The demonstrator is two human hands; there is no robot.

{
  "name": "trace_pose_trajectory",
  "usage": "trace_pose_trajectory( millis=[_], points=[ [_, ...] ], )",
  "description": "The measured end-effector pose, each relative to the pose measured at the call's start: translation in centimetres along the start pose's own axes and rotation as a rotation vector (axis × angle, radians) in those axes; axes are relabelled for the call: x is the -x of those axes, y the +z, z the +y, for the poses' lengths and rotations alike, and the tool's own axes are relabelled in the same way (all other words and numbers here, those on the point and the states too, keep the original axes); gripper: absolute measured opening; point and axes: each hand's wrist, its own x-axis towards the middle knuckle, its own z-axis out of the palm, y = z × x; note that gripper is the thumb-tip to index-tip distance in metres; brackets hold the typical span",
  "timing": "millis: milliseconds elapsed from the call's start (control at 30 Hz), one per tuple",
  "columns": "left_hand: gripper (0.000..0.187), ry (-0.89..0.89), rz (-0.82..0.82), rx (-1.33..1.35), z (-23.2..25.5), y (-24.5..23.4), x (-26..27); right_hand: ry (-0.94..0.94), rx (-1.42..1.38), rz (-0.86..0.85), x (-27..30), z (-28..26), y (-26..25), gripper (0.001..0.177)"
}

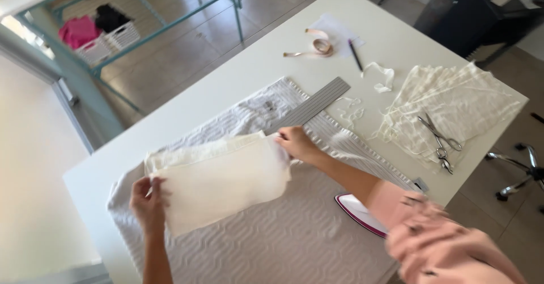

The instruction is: Ironing and cutting rectangular pieces of white fabric on a workshop table.

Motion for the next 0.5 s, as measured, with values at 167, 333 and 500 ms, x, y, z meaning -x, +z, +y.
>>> trace_pose_trajectory(
  millis=[167,333,500],
  points=[
    [0.023,0.098,0.050,-0.315,-5.2,-0.3,-4.4,-0.112,0.178,0.179,-4.8,3.0,3.4,0.010],
    [0.053,0.362,0.185,-0.646,-2.6,1.9,-1.1,-0.143,0.257,0.195,-1.8,7.9,-6.5,0.025],
    [0.049,0.678,0.075,-0.731,4.8,4.6,3.3,0.191,0.782,0.600,5.4,25.1,-22.9,0.010]
  ],
)
